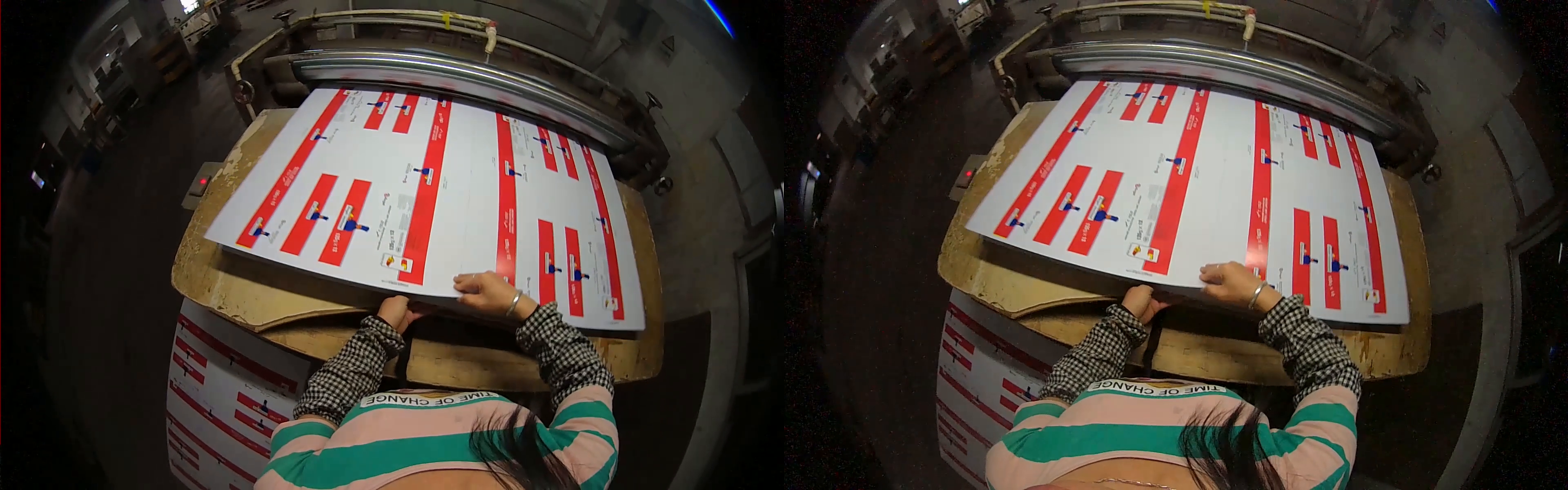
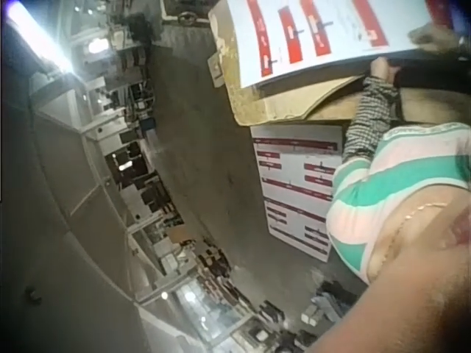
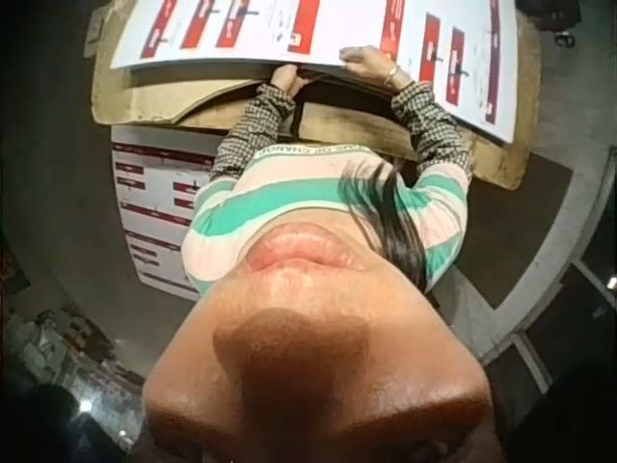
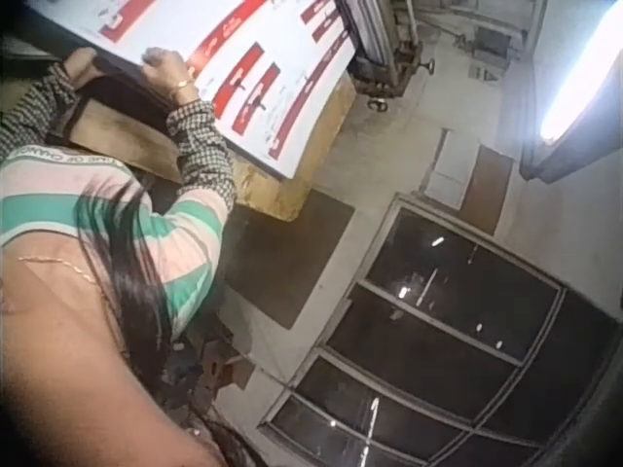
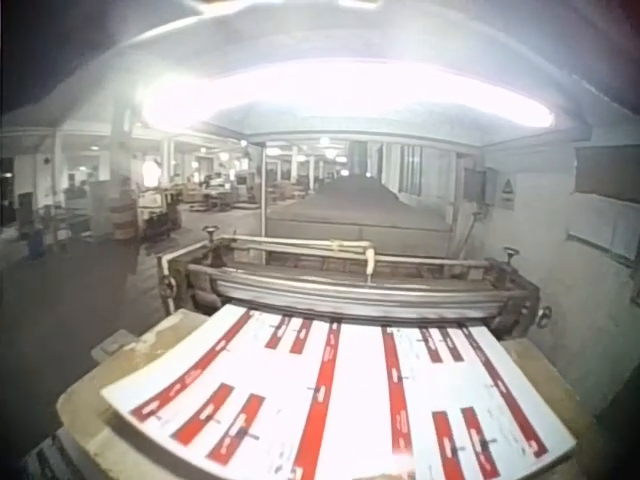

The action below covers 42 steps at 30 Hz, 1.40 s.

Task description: Stacking large printed paper sheets from a machine onto a pallet.

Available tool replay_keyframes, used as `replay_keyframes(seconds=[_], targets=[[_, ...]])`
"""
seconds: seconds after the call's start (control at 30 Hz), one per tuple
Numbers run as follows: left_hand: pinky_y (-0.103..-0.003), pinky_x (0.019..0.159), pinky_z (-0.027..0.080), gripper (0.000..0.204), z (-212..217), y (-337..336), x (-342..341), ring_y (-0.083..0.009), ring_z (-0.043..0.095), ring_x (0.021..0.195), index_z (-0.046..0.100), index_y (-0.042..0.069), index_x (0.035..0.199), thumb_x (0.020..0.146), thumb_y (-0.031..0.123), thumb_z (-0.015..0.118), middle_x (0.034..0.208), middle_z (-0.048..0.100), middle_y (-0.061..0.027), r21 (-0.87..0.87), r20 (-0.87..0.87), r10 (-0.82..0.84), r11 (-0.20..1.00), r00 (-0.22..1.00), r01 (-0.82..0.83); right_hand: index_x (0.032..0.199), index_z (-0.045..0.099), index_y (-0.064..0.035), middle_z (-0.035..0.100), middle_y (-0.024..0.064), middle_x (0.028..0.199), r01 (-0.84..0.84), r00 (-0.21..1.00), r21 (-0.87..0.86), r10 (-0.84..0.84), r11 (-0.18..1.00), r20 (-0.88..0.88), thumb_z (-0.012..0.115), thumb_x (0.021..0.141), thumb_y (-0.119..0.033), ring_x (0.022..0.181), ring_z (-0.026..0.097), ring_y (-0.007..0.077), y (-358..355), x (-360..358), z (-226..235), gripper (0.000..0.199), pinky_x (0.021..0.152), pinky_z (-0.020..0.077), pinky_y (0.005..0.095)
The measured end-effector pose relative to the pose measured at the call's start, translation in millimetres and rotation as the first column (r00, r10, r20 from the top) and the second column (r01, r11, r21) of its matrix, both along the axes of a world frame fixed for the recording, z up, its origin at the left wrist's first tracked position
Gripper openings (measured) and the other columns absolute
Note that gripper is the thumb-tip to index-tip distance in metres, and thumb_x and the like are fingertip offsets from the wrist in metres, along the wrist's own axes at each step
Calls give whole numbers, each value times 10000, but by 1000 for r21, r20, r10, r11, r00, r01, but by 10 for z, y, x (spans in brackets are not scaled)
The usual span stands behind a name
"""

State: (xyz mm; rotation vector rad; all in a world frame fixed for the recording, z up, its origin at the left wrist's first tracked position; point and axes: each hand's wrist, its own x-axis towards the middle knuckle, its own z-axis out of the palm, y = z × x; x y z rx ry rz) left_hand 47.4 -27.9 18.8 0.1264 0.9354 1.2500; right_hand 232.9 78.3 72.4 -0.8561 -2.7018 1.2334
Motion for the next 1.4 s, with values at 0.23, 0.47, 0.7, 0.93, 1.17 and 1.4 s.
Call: replay_keyframes(seconds=[0.23, 0.47, 0.7, 0.93, 1.17, 1.4], targets=[[-441, 797, 472, 299, -154, -12, -101, -320, 518, 976, 375, -15, 1133, 869, 116, 422, 1082, 485, -179, 27, 68, -26, 999, 997, 24, 865, 584, 18, 590, 175, 920, 267, 954, 62, -273, 962, 125, 633, 650, -219, 859, 574, 262, 644, -327, -148, 323, 740, 449, 318], [-438, 809, 466, 321, -253, -122, -76, -308, 524, 975, 361, 21, 1174, 871, 108, 421, 1117, 476, -168, 29, 68, 9, 1000, 998, -11, 1297, 223, -59, 163, 260, 1335, -232, 927, 315, 112, 920, 357, 717, 538, -427, 1235, 181, 417, -198, -489, -268, 978, 976, 205, 524], [-403, 873, 432, 371, -222, -120, -154, -278, 504, 1009, 427, -73, 1104, 769, 21, 559, 1105, 498, -171, 126, 156, -175, 980, 972, 156, 1148, 461, -17, 461, 250, 1144, -260, 902, 35, 230, 965, 365, 631, 634, -262, 1064, 464, 336, 189, -362, -19, 594, 870, 399, 345], [-439, 838, 449, 304, -56, -47, 1, -321, 501, 1006, 396, -69, 1124, 859, 75, 359, 1078, 490, -209, -106, -32, 94, 990, 995, -97, 944, 590, 21, 582, 158, 1019, 0, 999, 33, -1, 999, 39, 570, 671, -179, 853, 592, 244, 155, -258, 545, 339, 761, 465, 281], [-449, 821, 459, 314, -138, -58, 10, -335, 509, 990, 368, -56, 1147, 863, 75, 348, 1077, 487, -209, -31, 3, 39, 999, 999, -39, 981, 578, 17, 537, 143, 1113, -12, 999, -11, 12, 1000, 48, 625, 643, -220, 957, 555, 248, 54, -137, -74, 416, 835, 432, 279], [-437, 842, 450, 339, -145, -19, 10, -338, 500, 1006, 352, -44, 1141, 881, 162, 420, 1090, 472, -206, -27, 53, -6, 1000, 999, 7, 895, 595, 7, 589, 176, 933, 378, 903, 282, -419, 882, 98, 684, 620, -300, 867, 564, 261, 546, -460, -333, 421, 748, 445, 313]])
